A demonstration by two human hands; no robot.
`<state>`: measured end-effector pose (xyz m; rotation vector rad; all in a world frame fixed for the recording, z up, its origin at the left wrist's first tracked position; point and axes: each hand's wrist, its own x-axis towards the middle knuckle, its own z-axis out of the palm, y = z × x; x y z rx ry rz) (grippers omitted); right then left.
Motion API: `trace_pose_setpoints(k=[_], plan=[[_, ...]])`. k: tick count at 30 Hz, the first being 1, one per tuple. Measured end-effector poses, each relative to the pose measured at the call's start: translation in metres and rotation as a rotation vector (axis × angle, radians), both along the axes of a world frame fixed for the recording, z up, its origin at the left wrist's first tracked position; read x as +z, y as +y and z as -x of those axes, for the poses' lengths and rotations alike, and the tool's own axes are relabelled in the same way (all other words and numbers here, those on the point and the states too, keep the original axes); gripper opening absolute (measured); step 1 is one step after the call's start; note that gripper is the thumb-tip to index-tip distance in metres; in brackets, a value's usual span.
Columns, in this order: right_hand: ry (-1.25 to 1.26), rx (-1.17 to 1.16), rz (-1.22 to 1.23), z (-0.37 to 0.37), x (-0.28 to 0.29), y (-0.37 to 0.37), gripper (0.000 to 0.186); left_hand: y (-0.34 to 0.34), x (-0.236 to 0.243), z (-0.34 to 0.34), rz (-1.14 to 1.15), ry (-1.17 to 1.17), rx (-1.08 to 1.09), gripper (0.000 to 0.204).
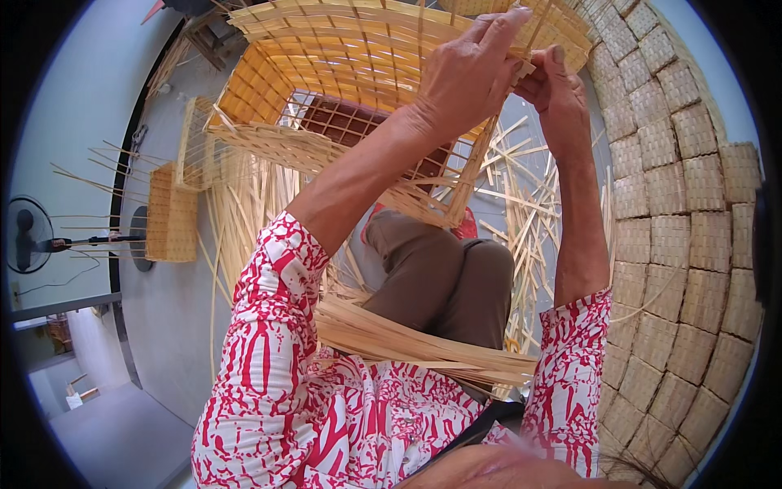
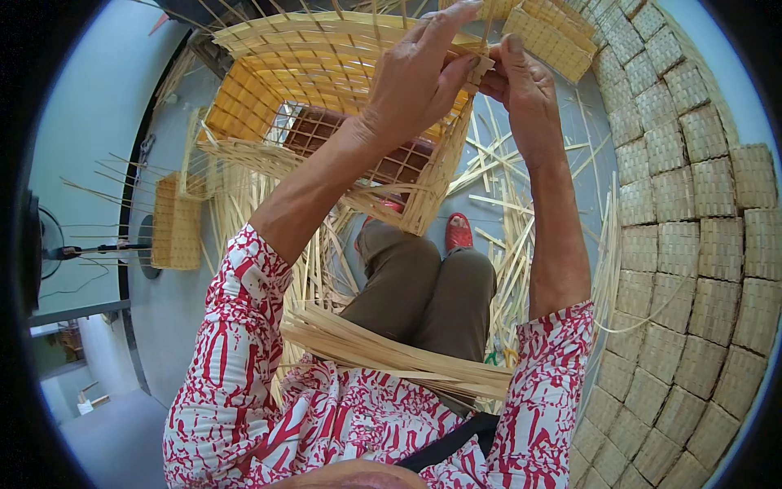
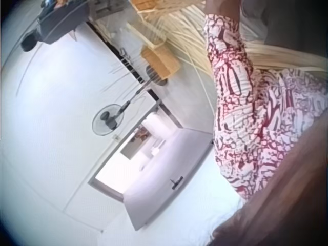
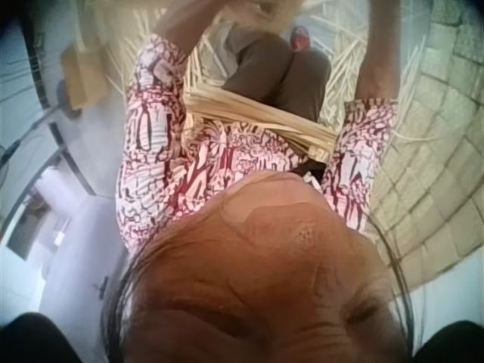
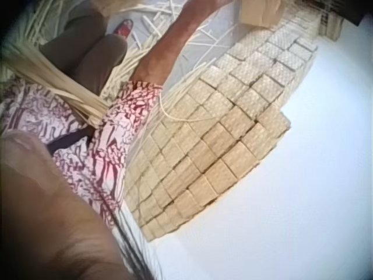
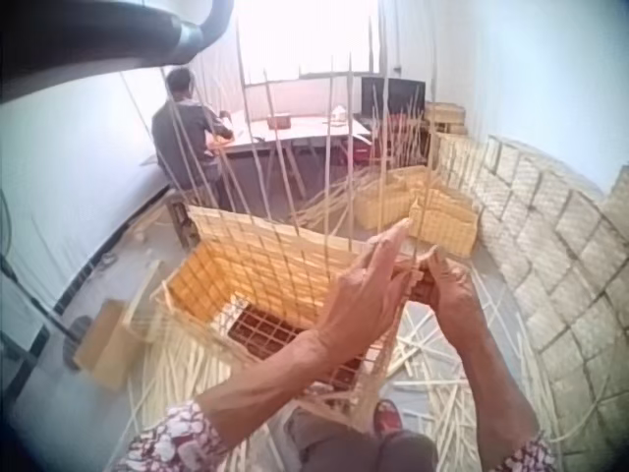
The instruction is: The person weaves a basket by hand, interlacing thin bamboo strips through a pre-formed frame. They repeatedly pick up strips, thread them through the structure, and adjust the weave to maintain tension and alignment.
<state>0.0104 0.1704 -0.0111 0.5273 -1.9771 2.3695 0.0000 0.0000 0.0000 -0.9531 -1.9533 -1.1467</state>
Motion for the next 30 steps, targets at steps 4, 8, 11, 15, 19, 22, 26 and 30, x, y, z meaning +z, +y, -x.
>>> trace_pose_setpoints(k=[4,8,11,15,19,22,26,30], plan=[[0.195,-0.107,-0.089,0.007,-0.002,0.003,0.029,0.004,0.024,-0.007,0.044,-0.156,0.058,0.056],[0.194,-0.279,-0.024,0.028,-0.013,0.000,0.024,-0.007,0.025,-0.015,0.186,-0.201,0.044,0.071],[0.115,-0.429,-0.027,0.016,-0.029,0.017,0.024,-0.008,0.029,-0.071,0.561,-0.401,0.117,0.068],[0.109,-0.569,0.049,0.009,-0.037,0.030,0.023,0.008,-0.015,-0.081,0.716,-0.440,0.119,0.055],[0.167,-0.548,-0.064,-0.003,-0.045,0.049,0.024,0.009,-0.013,-0.064,0.935,-0.522,0.106,0.046],[0.206,-0.423,-0.142,-0.026,-0.040,0.035,0.035,-0.020,-0.009,-0.053,0.944,-0.392,0.125,0.049],[0.124,-0.356,-0.328,-0.068,-0.046,0.026,0.044,-0.101,-0.012,-0.044,0.995,-0.372,0.255,0.051],[-0.114,-0.332,-0.367,-0.096,-0.079,0.052,0.039,-0.214,-0.063,-0.028,0.841,-0.119,0.519,0.044]])
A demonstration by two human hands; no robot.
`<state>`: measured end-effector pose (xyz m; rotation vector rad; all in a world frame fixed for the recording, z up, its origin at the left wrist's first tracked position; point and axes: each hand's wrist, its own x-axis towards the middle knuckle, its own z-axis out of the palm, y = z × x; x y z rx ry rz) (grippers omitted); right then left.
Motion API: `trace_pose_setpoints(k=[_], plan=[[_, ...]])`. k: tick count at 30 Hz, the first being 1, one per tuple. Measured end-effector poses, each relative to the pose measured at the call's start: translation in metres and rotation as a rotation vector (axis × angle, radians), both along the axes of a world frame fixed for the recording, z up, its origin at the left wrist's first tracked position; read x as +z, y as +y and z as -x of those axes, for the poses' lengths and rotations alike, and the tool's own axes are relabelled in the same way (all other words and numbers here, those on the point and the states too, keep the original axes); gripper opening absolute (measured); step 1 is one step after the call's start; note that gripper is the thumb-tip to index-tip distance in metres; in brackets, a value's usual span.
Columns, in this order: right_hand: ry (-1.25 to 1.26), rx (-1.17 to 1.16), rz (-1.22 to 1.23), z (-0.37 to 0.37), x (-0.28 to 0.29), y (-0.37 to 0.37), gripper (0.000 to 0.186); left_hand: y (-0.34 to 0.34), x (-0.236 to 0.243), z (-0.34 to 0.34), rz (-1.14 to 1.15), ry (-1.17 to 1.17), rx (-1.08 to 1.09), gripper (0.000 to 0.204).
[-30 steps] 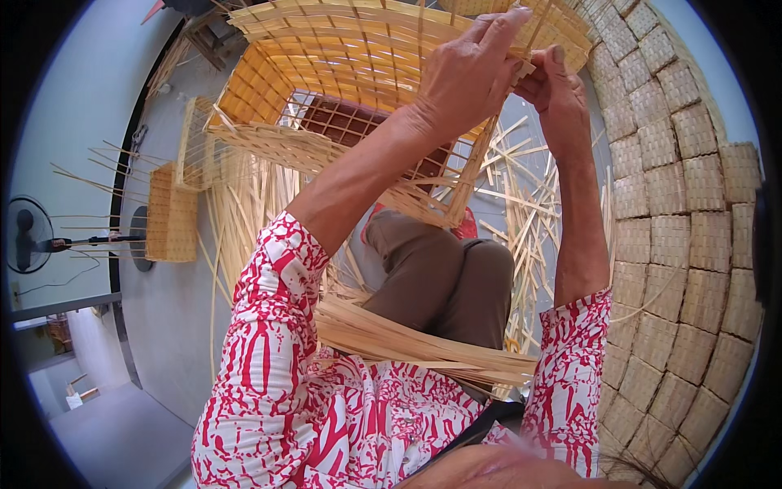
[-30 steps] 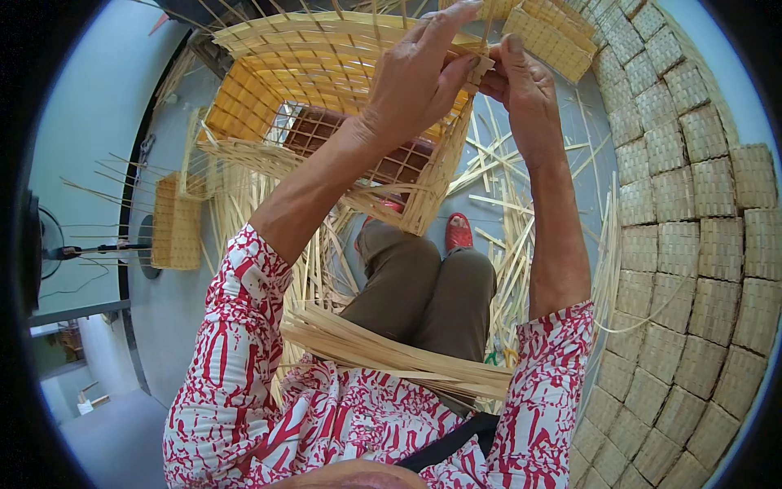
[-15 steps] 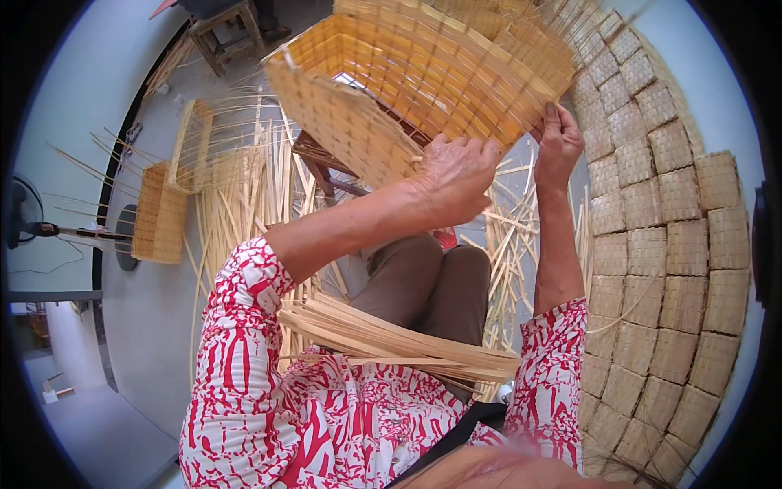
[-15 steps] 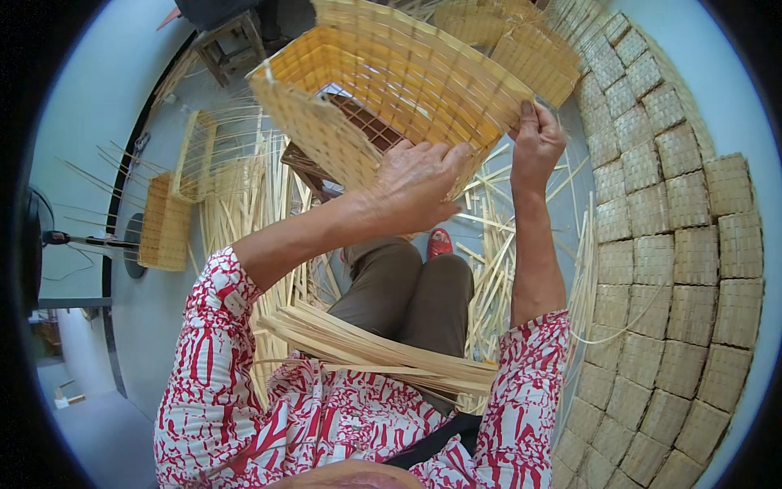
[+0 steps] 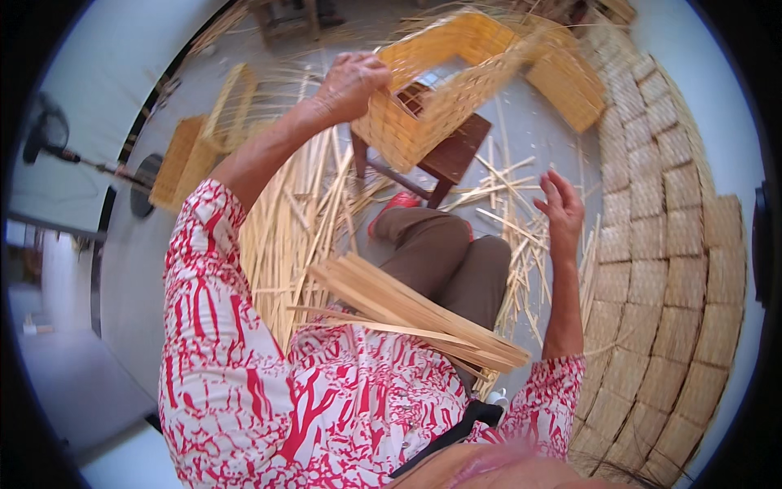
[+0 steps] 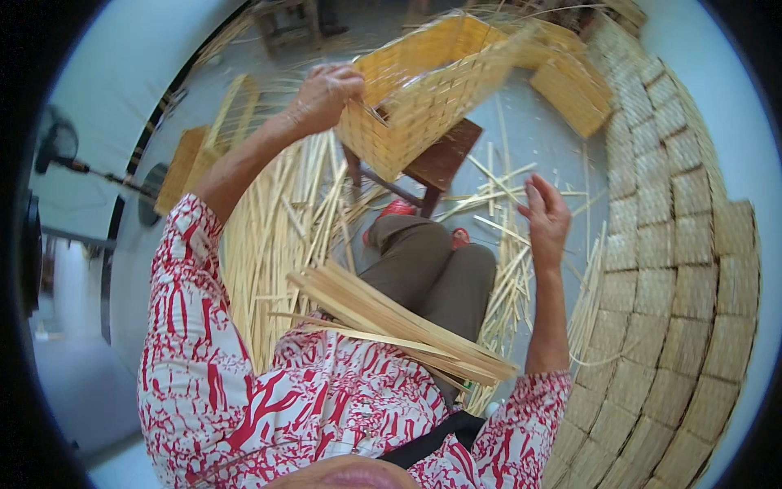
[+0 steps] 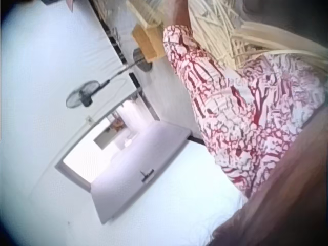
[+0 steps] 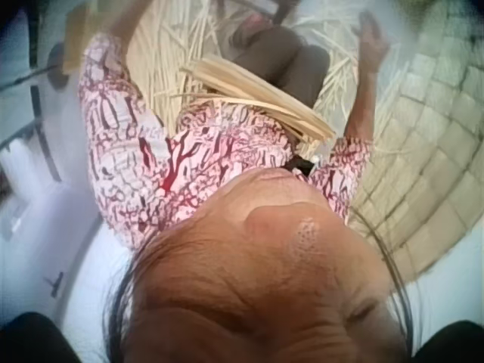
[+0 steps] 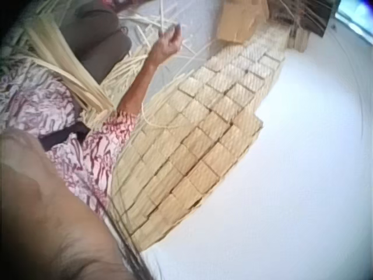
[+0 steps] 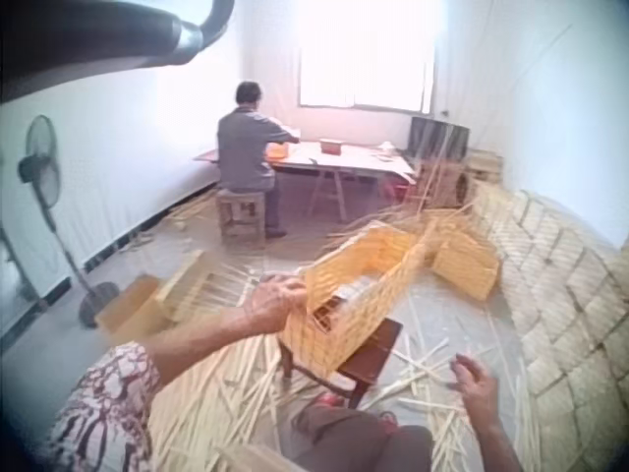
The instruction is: The person weaves a basket by hand, interlacing thin bamboo strips through a pre-formed frame. They repeatedly pick up strips, thread them through the structure, and adjust the weave to maintain tension and alignment.
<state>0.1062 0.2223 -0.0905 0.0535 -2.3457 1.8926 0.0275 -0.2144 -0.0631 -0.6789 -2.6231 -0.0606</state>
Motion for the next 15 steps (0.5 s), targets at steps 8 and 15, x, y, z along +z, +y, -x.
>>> trace_pose_setpoints(k=[8,15], plan=[[-0.116,-0.013,0.069,-0.011,0.001,0.023,0.040,-0.103,-0.069,0.005,-0.617,0.295,0.390,0.062],[0.076,-0.003,-0.071,0.075,0.046,0.031,0.067,-0.046,-0.058,-0.046,-1.598,-0.138,0.212,0.054]])
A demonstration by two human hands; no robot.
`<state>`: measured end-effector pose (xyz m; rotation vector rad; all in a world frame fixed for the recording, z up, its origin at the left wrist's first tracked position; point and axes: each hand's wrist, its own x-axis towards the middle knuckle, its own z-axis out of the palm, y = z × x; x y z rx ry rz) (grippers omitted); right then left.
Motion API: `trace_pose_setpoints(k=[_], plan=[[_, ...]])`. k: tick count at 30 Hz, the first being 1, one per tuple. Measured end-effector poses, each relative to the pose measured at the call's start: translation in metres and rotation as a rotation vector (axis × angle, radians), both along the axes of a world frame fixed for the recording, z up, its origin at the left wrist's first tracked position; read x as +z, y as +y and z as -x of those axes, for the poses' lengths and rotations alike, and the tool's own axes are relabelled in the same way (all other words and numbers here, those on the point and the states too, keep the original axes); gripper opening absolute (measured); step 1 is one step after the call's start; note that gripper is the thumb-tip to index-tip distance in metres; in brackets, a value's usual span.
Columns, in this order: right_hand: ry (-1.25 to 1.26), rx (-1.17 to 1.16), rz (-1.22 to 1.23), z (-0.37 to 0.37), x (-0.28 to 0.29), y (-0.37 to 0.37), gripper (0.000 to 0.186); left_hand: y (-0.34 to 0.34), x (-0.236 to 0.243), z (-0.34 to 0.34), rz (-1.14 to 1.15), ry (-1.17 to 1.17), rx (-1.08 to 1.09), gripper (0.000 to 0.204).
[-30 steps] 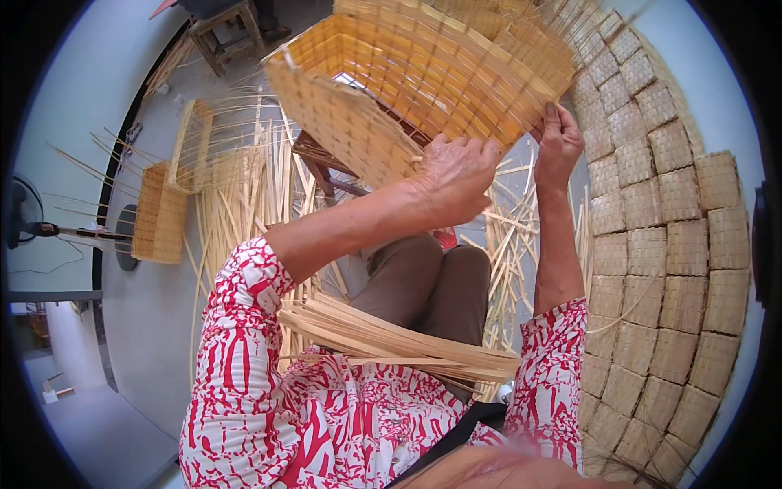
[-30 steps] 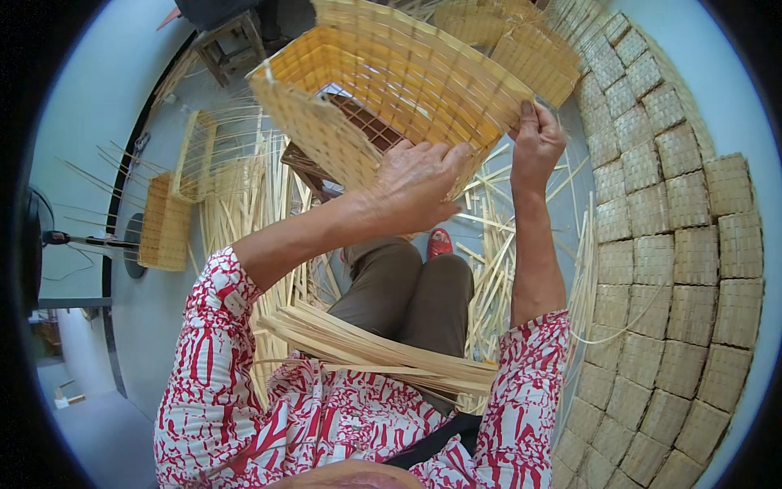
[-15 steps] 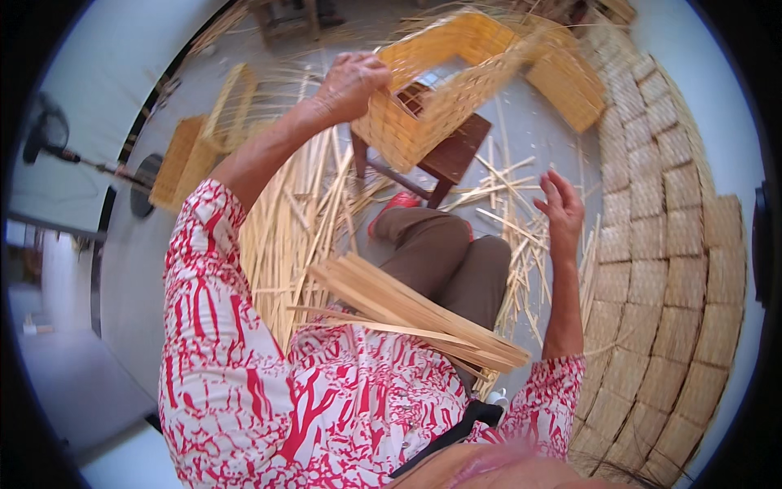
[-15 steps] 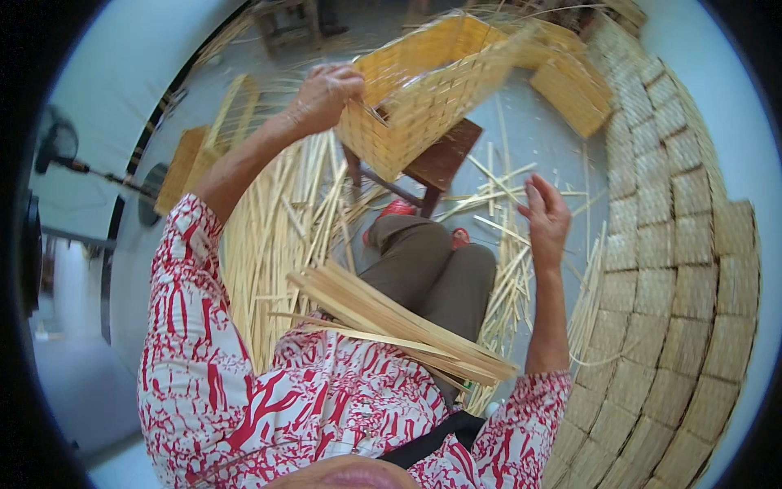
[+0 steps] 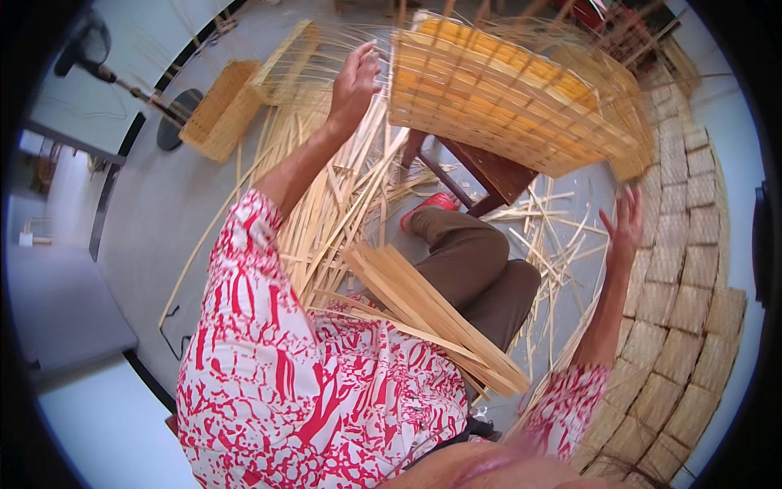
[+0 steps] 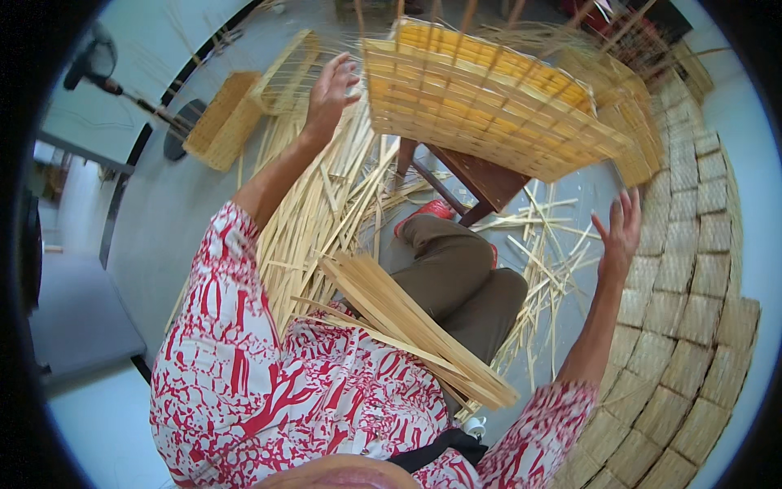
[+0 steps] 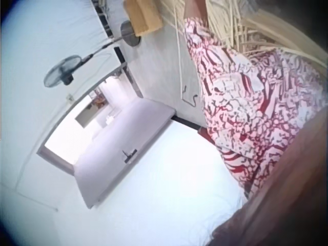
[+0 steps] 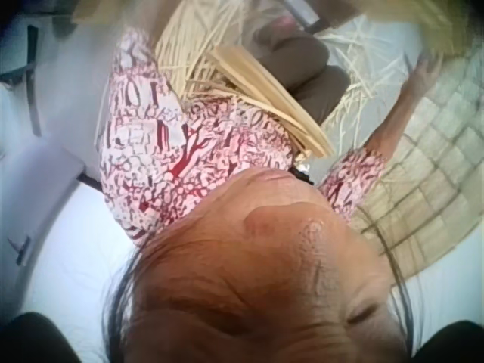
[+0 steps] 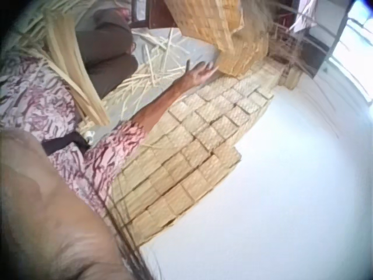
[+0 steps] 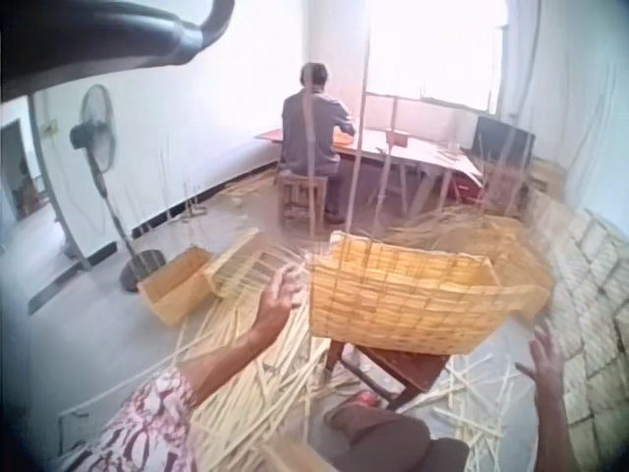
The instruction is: The person weaves a basket by hand, interlacing thin bamboo strips through a pre-formed frame. They repeatedly pick up strips, thread them through the structure, and adjust the weave to maintain tension and alignment.
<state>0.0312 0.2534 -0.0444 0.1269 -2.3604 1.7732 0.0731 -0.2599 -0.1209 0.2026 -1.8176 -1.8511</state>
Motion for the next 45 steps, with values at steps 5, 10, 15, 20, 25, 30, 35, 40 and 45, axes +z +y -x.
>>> trace_pose_setpoints(k=[5,10,15,20,25,30,35,40,45], plan=[[0.005,0.242,0.245,0.066,-0.028,-0.026,0.055,0.030,-0.025,-0.026,-0.093,0.080,-0.024,0.062],[0.006,0.117,0.256,0.045,-0.017,-0.042,0.030,0.032,-0.019,-0.003,0.038,0.105,0.023,0.047],[-0.003,-0.017,0.203,-0.009,-0.022,-0.004,0.025,0.025,-0.042,0.044,0.166,0.135,-0.098,0.043],[0.056,0.069,0.368,-0.014,-0.014,0.007,0.034,-0.006,-0.042,0.107,0.510,0.234,0.110,0.054],[-0.198,0.207,0.052,-0.085,-0.025,0.021,0.028,0.024,0.023,-0.018,0.347,-0.060,-0.339,0.040],[-0.501,0.572,-0.274,-0.195,-0.053,0.012,0.024,0.048,0.026,-0.150,0.693,-0.274,-0.982,0.035],[-0.664,0.604,-0.238,-0.228,-0.056,0.004,0.028,0.054,0.024,-0.174,0.640,-0.419,-1.075,0.026],[-0.624,0.680,-0.317,-0.227,-0.047,-0.001,0.026,0.056,0.026,-0.179,0.925,-0.425,-0.992,0.019],[-0.516,0.572,-0.276,-0.232,-0.051,-0.003,0.017,0.054,0.022,-0.178,0.727,-0.399,-0.921,0.018]])
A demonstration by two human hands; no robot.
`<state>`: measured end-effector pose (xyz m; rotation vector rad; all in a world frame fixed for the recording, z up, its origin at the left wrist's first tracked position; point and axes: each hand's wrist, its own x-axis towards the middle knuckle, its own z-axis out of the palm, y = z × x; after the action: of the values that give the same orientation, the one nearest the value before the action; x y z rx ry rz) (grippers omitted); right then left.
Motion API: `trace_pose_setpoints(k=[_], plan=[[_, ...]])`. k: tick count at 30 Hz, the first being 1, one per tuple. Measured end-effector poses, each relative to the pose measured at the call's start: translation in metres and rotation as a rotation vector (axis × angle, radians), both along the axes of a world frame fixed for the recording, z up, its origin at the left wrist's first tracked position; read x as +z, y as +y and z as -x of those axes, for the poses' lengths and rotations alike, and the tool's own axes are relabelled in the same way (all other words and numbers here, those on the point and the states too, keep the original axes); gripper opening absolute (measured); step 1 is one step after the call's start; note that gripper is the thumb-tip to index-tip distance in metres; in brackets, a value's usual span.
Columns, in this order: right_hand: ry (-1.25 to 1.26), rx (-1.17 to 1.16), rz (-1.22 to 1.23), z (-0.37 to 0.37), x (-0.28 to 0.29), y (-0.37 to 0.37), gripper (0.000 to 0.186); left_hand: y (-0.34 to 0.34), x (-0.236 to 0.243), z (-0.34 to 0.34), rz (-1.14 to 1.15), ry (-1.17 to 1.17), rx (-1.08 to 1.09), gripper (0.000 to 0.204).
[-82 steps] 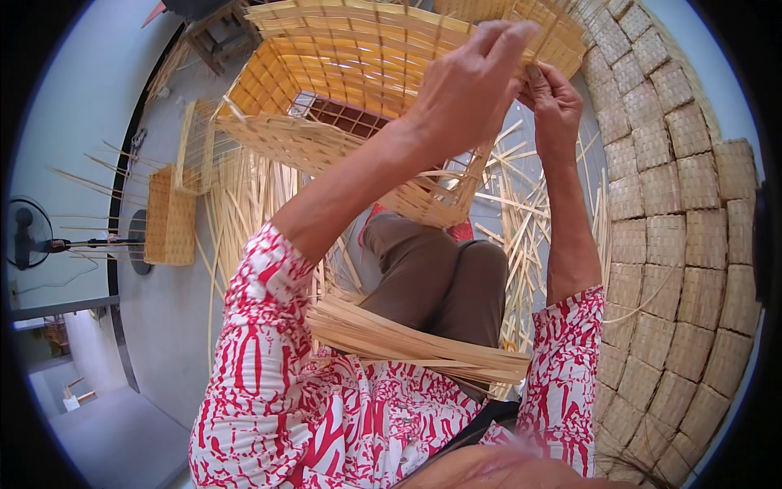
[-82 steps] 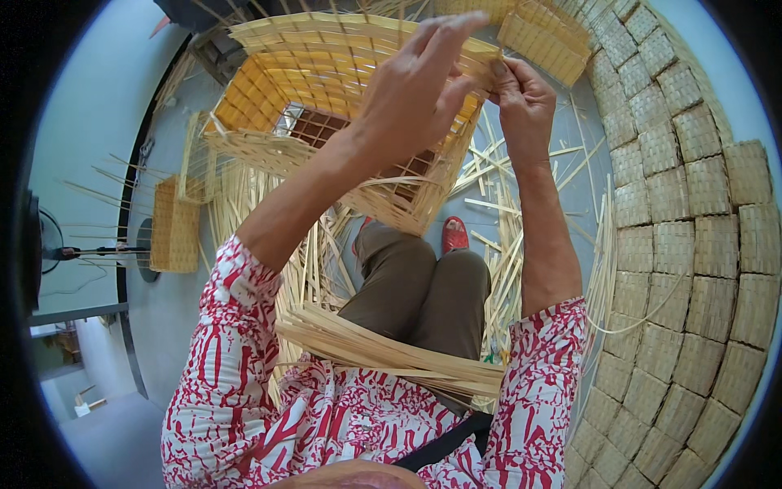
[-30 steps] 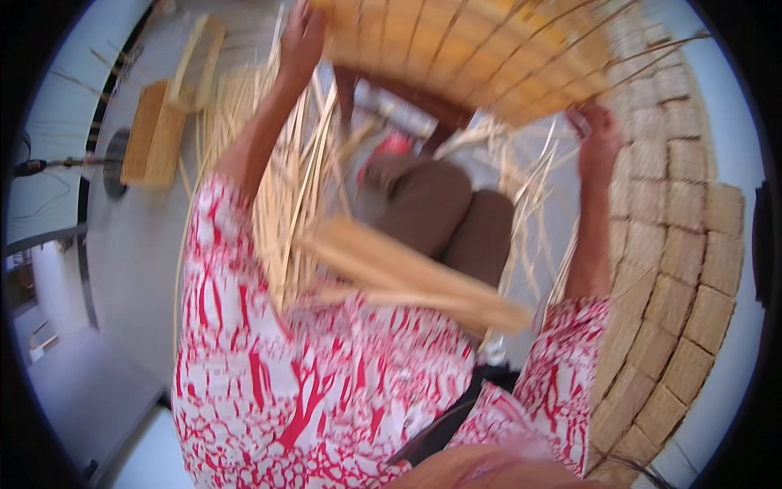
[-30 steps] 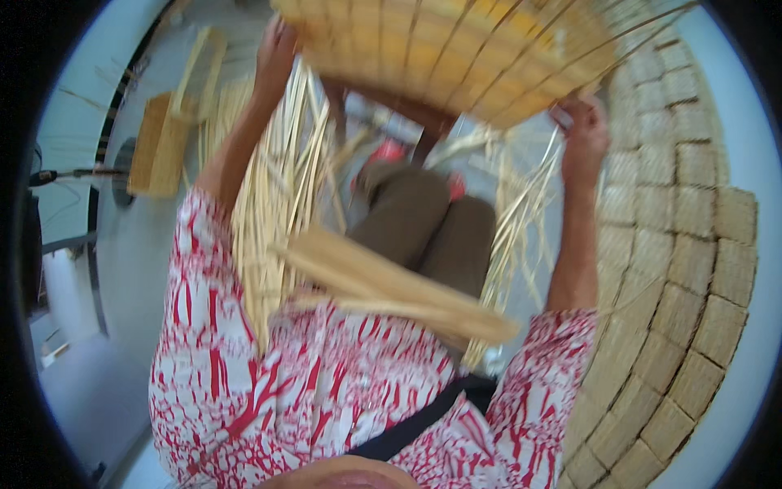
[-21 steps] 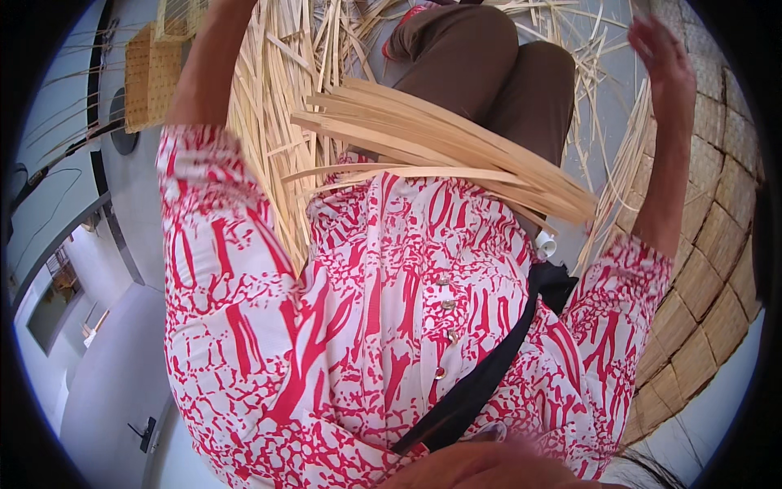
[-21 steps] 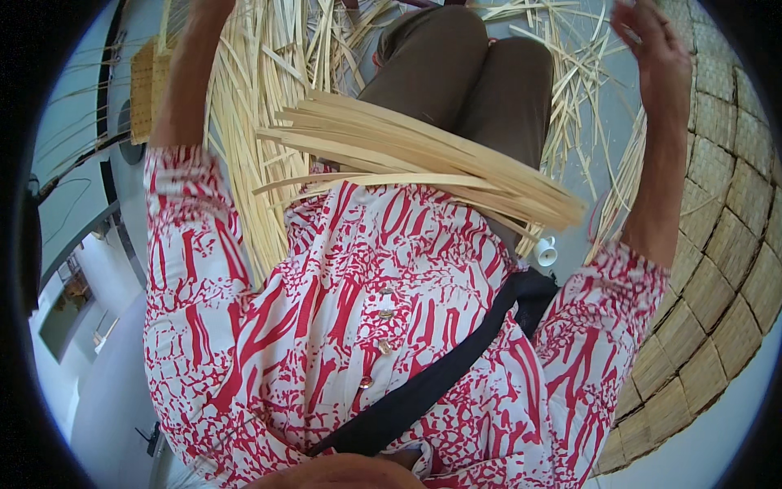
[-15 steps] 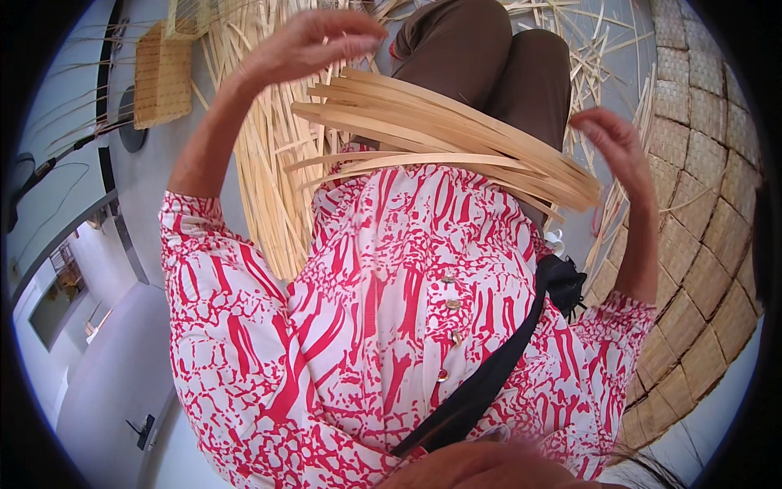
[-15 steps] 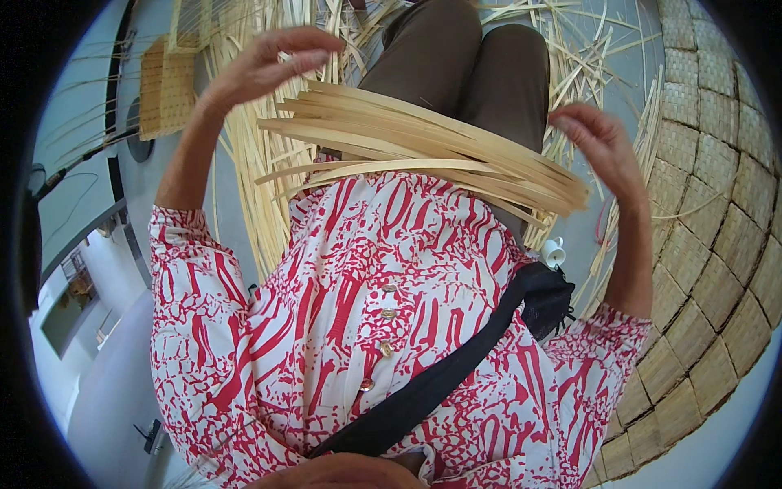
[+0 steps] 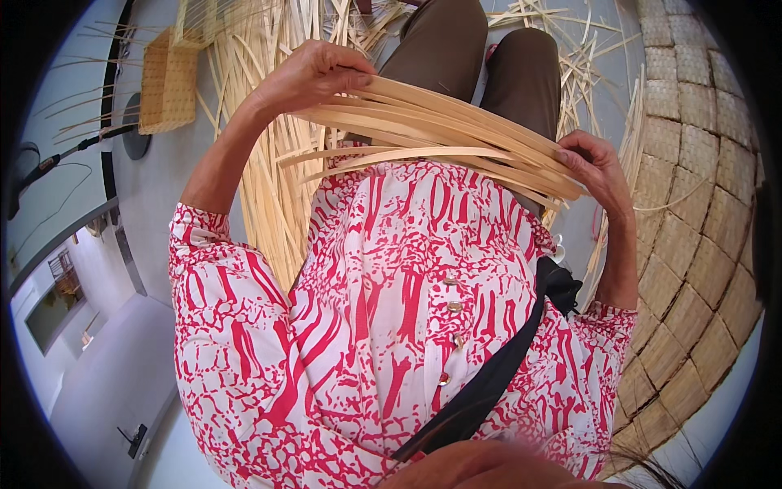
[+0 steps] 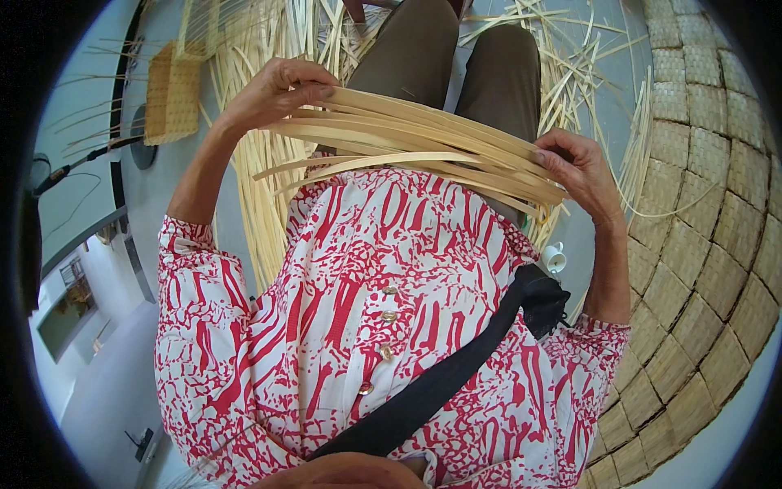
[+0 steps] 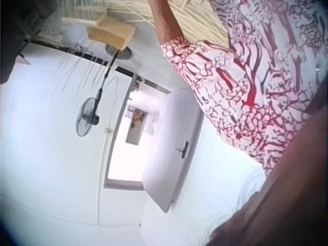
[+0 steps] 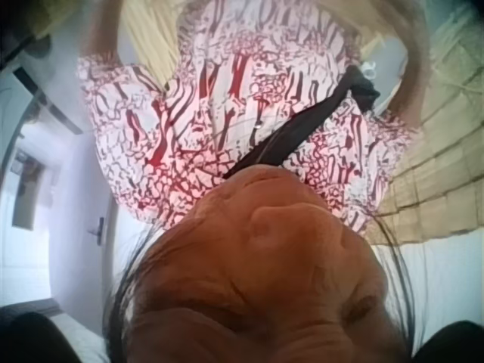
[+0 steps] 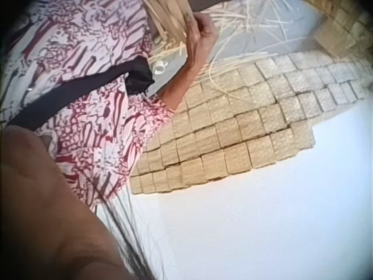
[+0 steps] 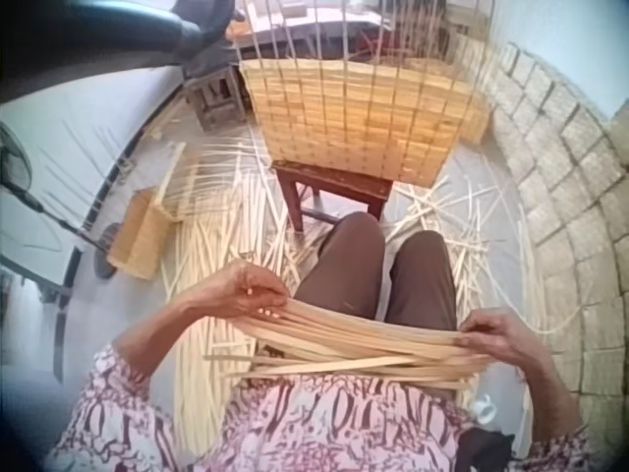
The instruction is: The person weaves a basket by hand, interlacing thin bamboo strips through a pre-formed frame. They repeatedly pick up strips, thread them through the structure, and adjust the weave to maintain tension and alignment.
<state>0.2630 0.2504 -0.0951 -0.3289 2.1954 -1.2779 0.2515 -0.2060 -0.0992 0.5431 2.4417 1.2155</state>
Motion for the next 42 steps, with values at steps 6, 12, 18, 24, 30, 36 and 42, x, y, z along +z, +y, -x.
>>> trace_pose_setpoints(k=[6,12,18,24,30,36,42], plan=[[0.121,-0.077,0.055,0.006,-0.003,-0.004,0.013,0.001,-0.002,0.018,-0.031,0.205,0.022,0.020],[0.113,-0.048,0.003,0.012,0.003,-0.003,0.015,-0.003,0.004,0.032,0.016,0.160,-0.066,0.021],[-0.020,-0.086,0.094,0.012,0.007,-0.012,0.020,-0.014,-0.004,0.044,-0.049,0.066,-0.017,0.021],[-0.066,-0.074,0.116,0.013,0.004,-0.010,0.021,-0.006,0.005,0.040,0.116,0.059,-0.131,0.024],[-0.095,-0.099,0.121,0.012,0.005,-0.012,0.019,-0.007,0.004,0.044,0.008,0.039,-0.103,0.018],[-0.109,-0.088,0.119,0.011,0.012,-0.010,0.017,-0.007,0.007,0.050,0.001,0.305,-0.185,0.018],[-0.075,-0.117,0.052,0.008,0.007,-0.006,0.021,0.009,0.038,0.052,-0.027,0.285,-0.110,0.009]])
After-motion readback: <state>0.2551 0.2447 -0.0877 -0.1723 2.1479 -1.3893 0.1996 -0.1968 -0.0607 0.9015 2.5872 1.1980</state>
